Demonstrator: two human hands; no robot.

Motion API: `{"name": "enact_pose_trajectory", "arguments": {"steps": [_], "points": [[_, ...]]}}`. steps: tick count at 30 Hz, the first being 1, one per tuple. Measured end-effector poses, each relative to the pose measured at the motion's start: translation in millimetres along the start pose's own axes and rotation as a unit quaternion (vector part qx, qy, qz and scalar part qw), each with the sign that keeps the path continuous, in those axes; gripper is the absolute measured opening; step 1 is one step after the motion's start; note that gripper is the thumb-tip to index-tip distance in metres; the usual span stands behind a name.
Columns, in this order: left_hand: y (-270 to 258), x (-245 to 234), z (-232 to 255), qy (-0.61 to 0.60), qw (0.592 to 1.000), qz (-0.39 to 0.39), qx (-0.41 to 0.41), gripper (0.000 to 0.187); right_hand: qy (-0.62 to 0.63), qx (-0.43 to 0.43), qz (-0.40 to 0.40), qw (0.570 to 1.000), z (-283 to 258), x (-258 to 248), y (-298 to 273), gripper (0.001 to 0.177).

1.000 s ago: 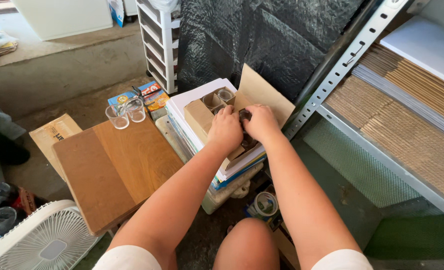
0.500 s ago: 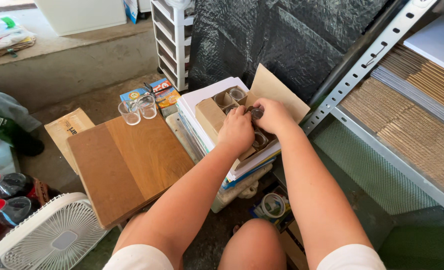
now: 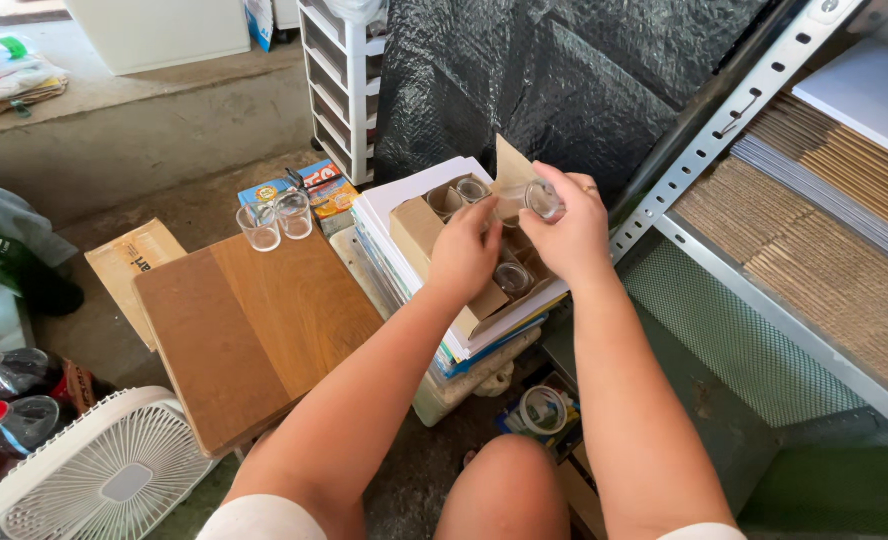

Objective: The person opens a cardboard box containing small clear glasses and removes them one by one. They place the glasses in a neat row on a wooden board next to the box. The task continues until all glasses are removed and arranged.

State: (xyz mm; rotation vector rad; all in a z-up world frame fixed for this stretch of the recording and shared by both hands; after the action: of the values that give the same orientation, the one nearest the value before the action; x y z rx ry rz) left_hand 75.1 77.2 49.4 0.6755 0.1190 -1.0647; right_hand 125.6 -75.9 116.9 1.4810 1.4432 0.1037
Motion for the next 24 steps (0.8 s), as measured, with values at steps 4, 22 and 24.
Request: {"name": "enact_pose_trajectory", "arguments": {"steps": [4,22,24], "points": [[-14.7,-40.7,29.8,-0.116,0.989,-0.010,-0.089,0.049,0.079,0.070,0.055,0.993,-40.6,-5.5,-19.3,0.055],[-85.9,-150.0,-56.6,-0.298,0.936,0.165,-0.082,0.076,0.305,0.256,-0.070,0.915,-122.7,141.4,-108.9,0.062],[-95.1,-160.5,-90.1,-0.283,0.935,0.191,-0.098,0.074,0.302,0.262,-0.104,0.911,-135.9,154.9,-118.1,0.059]]}}
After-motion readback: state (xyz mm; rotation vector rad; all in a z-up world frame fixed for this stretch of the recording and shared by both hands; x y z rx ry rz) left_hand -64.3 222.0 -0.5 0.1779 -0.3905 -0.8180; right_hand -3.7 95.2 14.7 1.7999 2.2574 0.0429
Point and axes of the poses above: each hand's wrist, its own y-axis towards the middle knuckle, its own x-axis out of the palm, z = x × y, the point moved 7 cm from there along y, towards the middle knuckle, and after that the axes turned 2 degrees about -y, right-handed, at the moved point
